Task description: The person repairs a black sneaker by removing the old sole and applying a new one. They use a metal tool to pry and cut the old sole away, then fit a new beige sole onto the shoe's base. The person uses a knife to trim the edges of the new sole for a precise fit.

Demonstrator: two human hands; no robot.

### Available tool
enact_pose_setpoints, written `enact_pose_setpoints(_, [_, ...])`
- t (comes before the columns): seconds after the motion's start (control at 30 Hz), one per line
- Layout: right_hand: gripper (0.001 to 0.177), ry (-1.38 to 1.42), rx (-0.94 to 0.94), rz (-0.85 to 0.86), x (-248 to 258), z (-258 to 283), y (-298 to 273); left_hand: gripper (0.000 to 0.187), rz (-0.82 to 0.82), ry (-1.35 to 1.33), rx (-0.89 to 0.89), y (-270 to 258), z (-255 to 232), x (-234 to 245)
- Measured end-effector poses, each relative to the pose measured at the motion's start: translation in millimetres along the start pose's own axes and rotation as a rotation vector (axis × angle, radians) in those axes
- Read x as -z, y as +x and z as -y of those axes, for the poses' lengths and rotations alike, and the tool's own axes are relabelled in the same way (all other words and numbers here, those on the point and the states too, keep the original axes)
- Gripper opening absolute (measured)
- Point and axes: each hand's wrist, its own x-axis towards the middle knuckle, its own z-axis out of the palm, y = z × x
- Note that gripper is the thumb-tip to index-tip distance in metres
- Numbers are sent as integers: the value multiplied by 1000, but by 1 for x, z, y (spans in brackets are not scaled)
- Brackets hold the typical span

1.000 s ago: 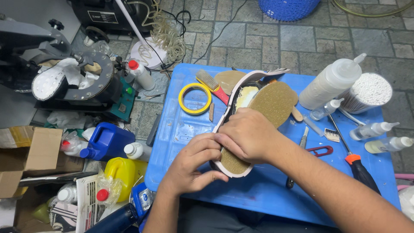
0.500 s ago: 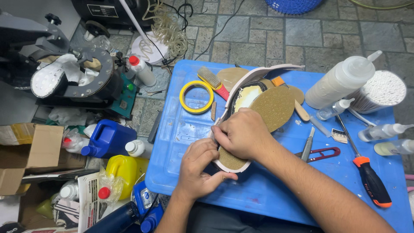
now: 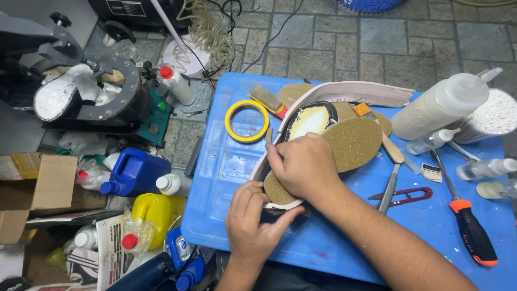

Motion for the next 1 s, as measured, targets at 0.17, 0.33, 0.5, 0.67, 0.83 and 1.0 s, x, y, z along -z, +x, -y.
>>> enact_pose_setpoints(0.17, [42, 0, -33, 10, -1, 0, 3, 46, -16, -25, 36, -6, 3, -8])
enact_pose_setpoints(0.33, [43, -44, -46, 29, -3, 0, 4, 46, -70, -28, 31, -18, 9, -18])
enact_pose_setpoints(0.5, [41, -59, -145, 8, -6, 1, 3, 40, -139, 6, -2, -30, 9, -31])
enact_pose_setpoints(0.67, [45, -60, -130, -30, -3, 0, 5, 40, -97, 97, 52, -22, 1, -23])
enact_pose_setpoints(0.83, [48, -97, -105, -7, -1, 17, 8, 50, -60, 137, 119, -10, -7, -3])
enact_pose_setpoints(1.0, [51, -32, 7, 154, 11, 30, 20, 49, -101, 70, 113, -10, 12, 6])
